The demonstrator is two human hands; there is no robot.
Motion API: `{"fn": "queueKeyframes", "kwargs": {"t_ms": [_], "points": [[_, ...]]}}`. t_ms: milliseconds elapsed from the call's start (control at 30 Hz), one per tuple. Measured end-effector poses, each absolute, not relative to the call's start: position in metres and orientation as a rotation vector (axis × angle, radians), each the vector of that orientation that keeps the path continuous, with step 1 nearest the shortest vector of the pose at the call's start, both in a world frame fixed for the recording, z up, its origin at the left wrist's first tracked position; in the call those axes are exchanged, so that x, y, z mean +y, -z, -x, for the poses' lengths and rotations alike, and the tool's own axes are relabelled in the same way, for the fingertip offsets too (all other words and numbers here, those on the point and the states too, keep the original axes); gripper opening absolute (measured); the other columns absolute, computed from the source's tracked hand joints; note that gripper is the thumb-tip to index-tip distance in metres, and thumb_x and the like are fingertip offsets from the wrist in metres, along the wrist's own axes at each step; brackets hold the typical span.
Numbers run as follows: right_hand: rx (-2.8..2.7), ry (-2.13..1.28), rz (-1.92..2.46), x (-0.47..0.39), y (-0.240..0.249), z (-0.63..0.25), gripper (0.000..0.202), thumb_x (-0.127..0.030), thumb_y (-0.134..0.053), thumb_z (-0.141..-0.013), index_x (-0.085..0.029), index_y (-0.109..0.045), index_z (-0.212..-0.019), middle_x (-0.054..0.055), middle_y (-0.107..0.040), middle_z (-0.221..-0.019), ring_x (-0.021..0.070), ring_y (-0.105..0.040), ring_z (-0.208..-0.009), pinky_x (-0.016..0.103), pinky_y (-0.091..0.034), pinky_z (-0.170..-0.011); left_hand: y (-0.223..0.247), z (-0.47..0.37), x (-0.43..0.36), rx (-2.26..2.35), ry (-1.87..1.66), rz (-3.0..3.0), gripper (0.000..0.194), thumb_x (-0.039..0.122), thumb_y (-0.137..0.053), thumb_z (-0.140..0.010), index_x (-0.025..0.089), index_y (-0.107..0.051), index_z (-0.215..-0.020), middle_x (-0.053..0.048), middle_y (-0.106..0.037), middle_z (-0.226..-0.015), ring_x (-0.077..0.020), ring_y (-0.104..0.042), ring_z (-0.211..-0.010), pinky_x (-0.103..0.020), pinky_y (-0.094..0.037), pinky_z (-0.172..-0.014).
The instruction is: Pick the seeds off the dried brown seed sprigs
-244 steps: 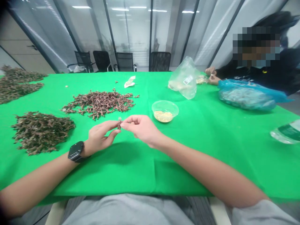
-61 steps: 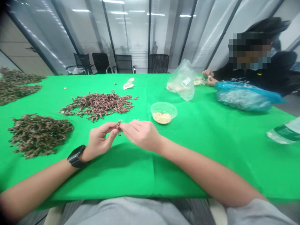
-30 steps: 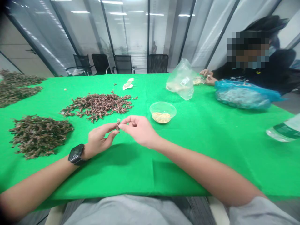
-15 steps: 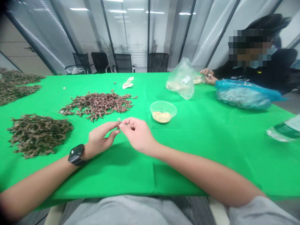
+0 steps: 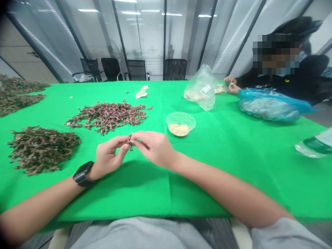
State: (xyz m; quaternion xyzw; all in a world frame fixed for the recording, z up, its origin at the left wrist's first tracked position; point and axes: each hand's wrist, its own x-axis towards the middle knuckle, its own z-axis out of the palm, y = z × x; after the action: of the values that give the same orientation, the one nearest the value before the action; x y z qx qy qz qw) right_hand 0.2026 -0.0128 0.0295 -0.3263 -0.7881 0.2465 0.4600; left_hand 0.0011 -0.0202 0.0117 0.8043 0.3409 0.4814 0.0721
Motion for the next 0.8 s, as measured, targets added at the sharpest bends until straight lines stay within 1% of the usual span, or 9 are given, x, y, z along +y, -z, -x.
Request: {"fn": "queueKeyframes", "kwargs": {"t_ms": [100, 200, 267, 400, 467, 533, 600, 700, 800], "points": [[-2.021, -0.563, 0.742, -0.013, -0.026, -0.204, 0.018, -0.038, -0.056, -0.095, -0.023, -0.066, -0.096, 0.003, -0.062, -0.076, 0.0169, -0.055, -0.072, 0.031, -0.040, -0.070, -0.010, 0.000, -0.020, 1.023, -1.432, -2.454, 0.021, 0.033, -0.060, -0.095, 0.017, -0.069, -0.105, -0.006, -0.079, -0.094, -0.0156, -0.076, -0.078, -0.020, -0.059, -0.074], [-1.858, -0.746, 0.846, -0.022, -0.028, -0.196, 0.018, -0.037, -0.055, -0.095, -0.021, -0.062, -0.097, -0.005, -0.046, -0.060, 0.0117, -0.040, -0.055, 0.028, -0.034, -0.059, -0.008, 0.002, -0.016, 0.972, -1.467, -2.593, 0.020, 0.030, -0.061, -0.094, 0.017, -0.068, -0.107, -0.007, -0.079, -0.095, -0.0164, -0.076, -0.081, -0.022, -0.060, -0.077], [-1.652, -1.027, 0.927, -0.029, -0.035, -0.190, 0.022, -0.041, -0.057, -0.094, -0.020, -0.059, -0.091, -0.007, -0.037, -0.057, 0.0096, -0.031, -0.051, 0.026, -0.027, -0.052, -0.008, 0.004, -0.011, 0.907, -1.501, -2.714, 0.019, 0.027, -0.062, -0.094, 0.017, -0.067, -0.109, -0.008, -0.078, -0.096, -0.0173, -0.076, -0.085, -0.024, -0.059, -0.080], [-1.218, -1.799, 0.941, -0.034, -0.054, -0.186, 0.031, -0.045, -0.069, -0.082, -0.020, -0.052, -0.078, -0.012, -0.024, -0.054, 0.0068, -0.014, -0.047, 0.023, -0.013, -0.043, -0.012, 0.011, 0.000, 0.680, -1.500, -2.958, 0.029, 0.020, -0.065, -0.091, 0.017, -0.063, -0.120, -0.012, -0.077, -0.108, -0.0199, -0.074, -0.099, -0.028, -0.058, -0.089], [-1.153, -1.970, 0.894, -0.032, -0.059, -0.188, 0.035, -0.044, -0.074, -0.077, -0.021, -0.047, -0.073, -0.013, -0.020, -0.053, 0.0067, -0.010, -0.047, 0.023, -0.010, -0.042, -0.014, 0.012, 0.001, 0.602, -1.501, -3.002, 0.032, 0.020, -0.067, -0.090, 0.018, -0.062, -0.122, -0.012, -0.076, -0.112, -0.0210, -0.073, -0.102, -0.029, -0.058, -0.091], [-1.235, -1.875, 0.884, -0.029, -0.057, -0.189, 0.034, -0.046, -0.074, -0.078, -0.020, -0.051, -0.077, -0.012, -0.024, -0.054, 0.0066, -0.013, -0.047, 0.023, -0.011, -0.043, -0.015, 0.012, -0.002, 0.699, -1.536, -2.922, 0.028, 0.022, -0.067, -0.090, 0.019, -0.065, -0.117, -0.010, -0.077, -0.107, -0.0202, -0.074, -0.098, -0.028, -0.059, -0.088], [-1.401, -1.554, 0.912, -0.025, -0.051, -0.191, 0.031, -0.047, -0.070, -0.083, -0.019, -0.056, -0.084, -0.010, -0.033, -0.057, 0.0070, -0.022, -0.047, 0.024, -0.016, -0.045, -0.015, 0.008, -0.006, 0.882, -1.551, -2.757, 0.020, 0.026, -0.066, -0.091, 0.019, -0.068, -0.110, -0.007, -0.078, -0.100, -0.0182, -0.076, -0.089, -0.024, -0.059, -0.082], [-1.694, -1.006, 0.906, -0.019, -0.038, -0.195, 0.021, -0.041, -0.062, -0.091, -0.020, -0.061, -0.092, -0.008, -0.034, -0.056, 0.0091, -0.029, -0.051, 0.026, -0.023, -0.051, -0.015, 0.003, -0.014, 1.022, -1.488, -2.549, 0.019, 0.033, -0.063, -0.093, 0.018, -0.070, -0.103, -0.006, -0.079, -0.094, -0.0168, -0.077, -0.079, -0.021, -0.059, -0.074], [-1.911, -0.723, 0.849, -0.015, -0.030, -0.199, 0.018, -0.039, -0.057, -0.095, -0.021, -0.063, -0.096, -0.006, -0.043, -0.060, 0.0103, -0.036, -0.053, 0.027, -0.029, -0.057, -0.015, 0.000, -0.018, 1.046, -1.421, -2.431, 0.022, 0.035, -0.060, -0.095, 0.017, -0.070, -0.101, -0.006, -0.079, -0.089, -0.0160, -0.076, -0.074, -0.020, -0.059, -0.070]]}}
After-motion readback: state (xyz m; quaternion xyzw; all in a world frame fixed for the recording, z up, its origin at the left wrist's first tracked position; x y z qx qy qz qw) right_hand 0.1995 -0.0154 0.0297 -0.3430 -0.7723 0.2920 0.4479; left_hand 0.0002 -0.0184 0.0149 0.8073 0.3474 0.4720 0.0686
